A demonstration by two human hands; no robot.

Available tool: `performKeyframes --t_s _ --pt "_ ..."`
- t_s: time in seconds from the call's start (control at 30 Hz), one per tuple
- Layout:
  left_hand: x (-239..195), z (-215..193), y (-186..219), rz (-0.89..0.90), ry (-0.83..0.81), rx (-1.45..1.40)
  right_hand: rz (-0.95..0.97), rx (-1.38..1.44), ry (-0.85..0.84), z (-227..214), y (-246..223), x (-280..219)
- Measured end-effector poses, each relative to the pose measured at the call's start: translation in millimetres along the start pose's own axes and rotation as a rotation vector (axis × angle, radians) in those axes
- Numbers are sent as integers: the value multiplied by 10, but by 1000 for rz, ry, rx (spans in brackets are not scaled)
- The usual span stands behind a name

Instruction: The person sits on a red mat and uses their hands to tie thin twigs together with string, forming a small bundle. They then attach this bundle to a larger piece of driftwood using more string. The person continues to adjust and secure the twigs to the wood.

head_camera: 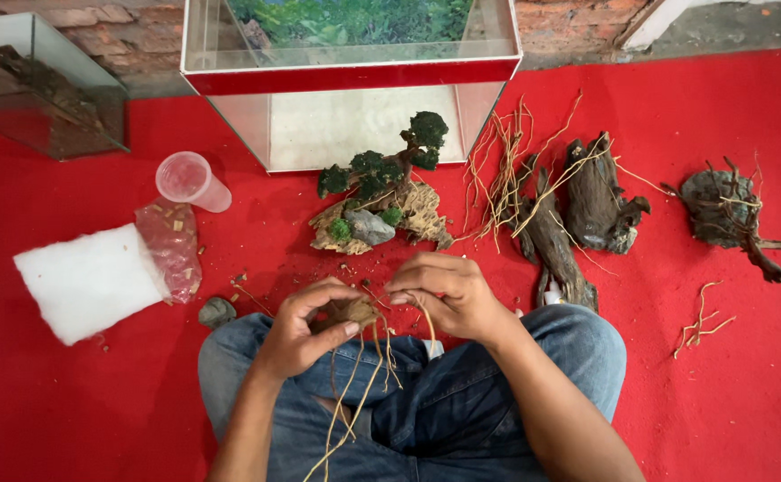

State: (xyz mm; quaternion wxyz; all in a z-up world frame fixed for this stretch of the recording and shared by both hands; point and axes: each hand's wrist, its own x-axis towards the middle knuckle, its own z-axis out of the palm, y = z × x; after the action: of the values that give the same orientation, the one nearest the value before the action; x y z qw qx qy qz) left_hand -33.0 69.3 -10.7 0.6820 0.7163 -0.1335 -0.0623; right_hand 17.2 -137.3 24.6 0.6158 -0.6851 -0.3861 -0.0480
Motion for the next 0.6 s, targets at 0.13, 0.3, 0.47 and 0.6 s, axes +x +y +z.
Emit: performKeyframes --t_s 0.13,0.3,0.47,0.6 --pt "-3 -13 -82 9 0 -25 -36 -11 -13 11 28 -30" --pt "-28 24 -187 -15 3 -126 11 33 -19 53 -2 -8" --pt "-51 79 -146 -122 1 -185 93 110 -2 52 162 -50" --pt "-52 140 -136 -222 47 -309 214 264 44 90 320 -121"
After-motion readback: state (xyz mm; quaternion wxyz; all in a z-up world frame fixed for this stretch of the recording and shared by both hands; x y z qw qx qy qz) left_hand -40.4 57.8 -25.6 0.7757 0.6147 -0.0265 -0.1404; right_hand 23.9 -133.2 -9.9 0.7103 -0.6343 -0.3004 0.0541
